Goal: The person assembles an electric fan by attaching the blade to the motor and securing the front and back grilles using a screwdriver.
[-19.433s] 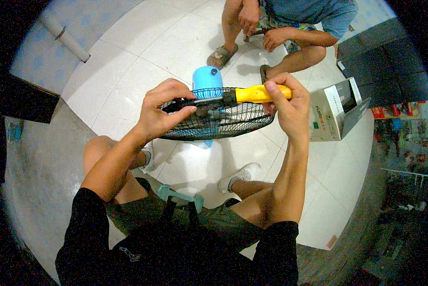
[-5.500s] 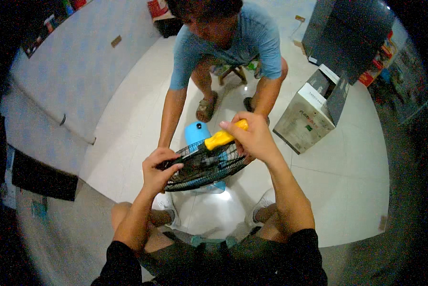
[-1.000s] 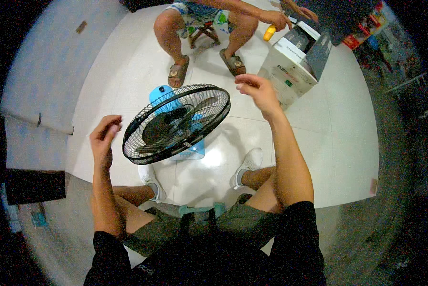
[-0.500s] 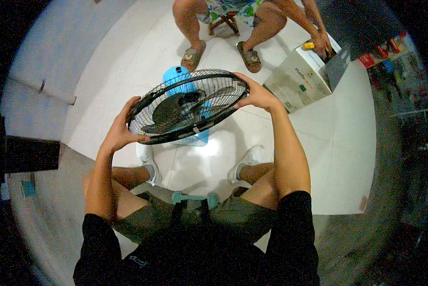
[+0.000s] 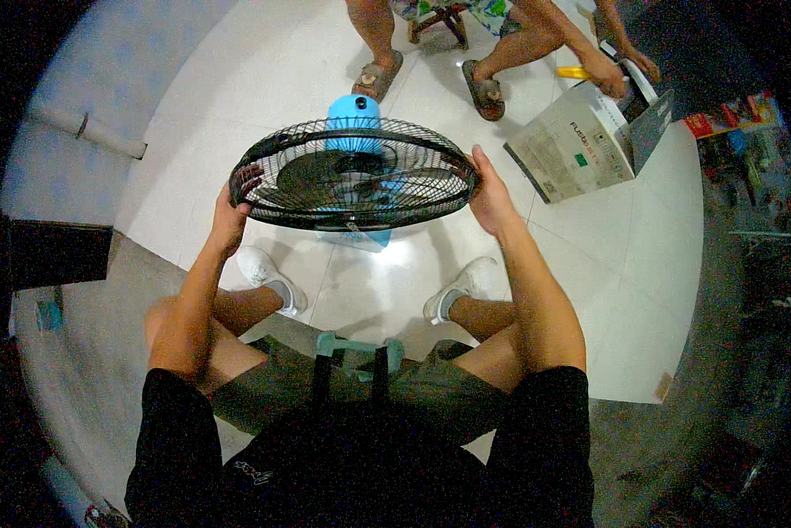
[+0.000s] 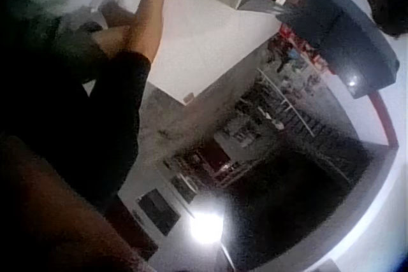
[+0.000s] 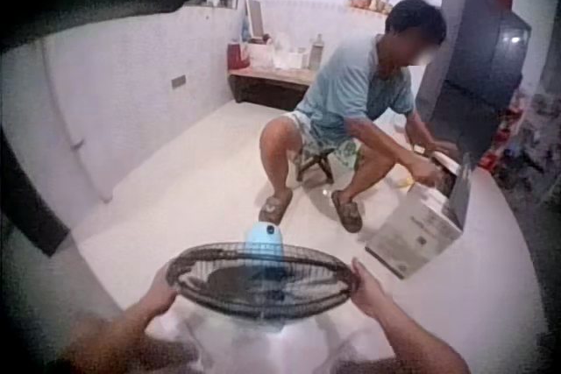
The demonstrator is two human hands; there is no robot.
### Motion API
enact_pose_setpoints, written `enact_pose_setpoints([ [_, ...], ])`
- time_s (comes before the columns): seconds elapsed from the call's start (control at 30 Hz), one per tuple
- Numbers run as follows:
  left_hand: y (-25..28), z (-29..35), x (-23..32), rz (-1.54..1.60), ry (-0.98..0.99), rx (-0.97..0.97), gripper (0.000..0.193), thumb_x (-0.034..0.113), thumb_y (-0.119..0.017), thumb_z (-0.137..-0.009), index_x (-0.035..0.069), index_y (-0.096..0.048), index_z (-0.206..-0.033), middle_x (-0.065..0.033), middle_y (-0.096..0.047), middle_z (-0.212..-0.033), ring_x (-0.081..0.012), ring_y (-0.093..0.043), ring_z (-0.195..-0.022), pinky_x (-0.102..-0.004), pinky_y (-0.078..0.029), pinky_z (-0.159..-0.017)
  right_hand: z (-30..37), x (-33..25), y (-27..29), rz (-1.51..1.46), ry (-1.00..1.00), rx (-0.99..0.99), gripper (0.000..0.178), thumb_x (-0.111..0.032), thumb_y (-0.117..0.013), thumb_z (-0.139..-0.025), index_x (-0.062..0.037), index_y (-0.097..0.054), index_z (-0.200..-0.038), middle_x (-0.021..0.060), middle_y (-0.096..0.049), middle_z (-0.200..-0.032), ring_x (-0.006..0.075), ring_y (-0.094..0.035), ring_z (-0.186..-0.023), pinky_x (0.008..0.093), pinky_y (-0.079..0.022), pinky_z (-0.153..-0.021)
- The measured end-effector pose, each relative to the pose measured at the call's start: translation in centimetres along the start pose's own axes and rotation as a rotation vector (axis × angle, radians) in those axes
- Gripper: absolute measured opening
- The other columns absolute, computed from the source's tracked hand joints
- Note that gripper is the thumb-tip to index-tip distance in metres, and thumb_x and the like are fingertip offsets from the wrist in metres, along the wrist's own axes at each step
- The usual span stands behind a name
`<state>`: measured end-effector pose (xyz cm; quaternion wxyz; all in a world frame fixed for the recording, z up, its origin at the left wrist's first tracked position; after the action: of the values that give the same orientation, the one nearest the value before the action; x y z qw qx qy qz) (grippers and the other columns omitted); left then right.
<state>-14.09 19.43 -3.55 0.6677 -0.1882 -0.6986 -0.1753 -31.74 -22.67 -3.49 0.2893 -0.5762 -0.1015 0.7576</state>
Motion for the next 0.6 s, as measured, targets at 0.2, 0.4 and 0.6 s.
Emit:
enact_pose_setpoints([
  [0.2, -0.1, -1.2, 0.3, 0.054, -0.058, -0.011, 0.102, 0.056, -0.088, -0.068, -0.002, -0.048, -0.142, -0.0103, -0.060, -0.135, -0.0208, -0.055, -0.124, -0.0341, -0.040, -0.109, -1.7, 0.2, 0.0, -0.019, 0.179, 0.311, 0.038, -0.028, -0.045, -0.102, 0.0002, -0.068, -0.111, 0.0096, -0.072, -0.106, 0.0211, -0.065, -0.094, 0.0349, -0.050, -0.089],
  [0.4, 2.7, -5.0, 1.6, -0.026, -0.145, 0.034, 0.086, 0.059, -0.076, -0.082, -0.001, -0.053, -0.138, -0.0100, -0.062, -0.133, -0.0214, -0.056, -0.123, -0.0355, -0.041, -0.108, -5.6, -3.0, -2.9, -0.025, 0.245, 0.267, 0.040, -0.029, -0.043, -0.101, 0.0005, -0.070, -0.108, 0.0124, -0.074, -0.106, 0.0248, -0.069, -0.093, 0.0389, -0.054, -0.086],
  [0.6, 7.6, -7.4, -2.0, 0.297, -0.073, 0.179, 0.085, 0.075, -0.041, -0.095, 0.002, -0.057, -0.135, -0.0087, -0.064, -0.129, -0.0203, -0.054, -0.121, -0.0363, -0.038, -0.108, -10.9, 0.1, -6.7, -0.142, 0.335, 0.209, 0.028, -0.024, -0.053, -0.095, -0.0005, -0.069, -0.095, 0.0091, -0.072, -0.091, 0.0226, -0.067, -0.079, 0.0363, -0.053, -0.075],
])
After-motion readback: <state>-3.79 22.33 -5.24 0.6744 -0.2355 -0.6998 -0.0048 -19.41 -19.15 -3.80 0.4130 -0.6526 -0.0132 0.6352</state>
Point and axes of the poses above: each hand's wrist, its own z-axis away from the middle knuckle, its own y-axis out of the back of the hand, x = y × z, the point moved 6 cm from there along -z, towards the middle knuckle
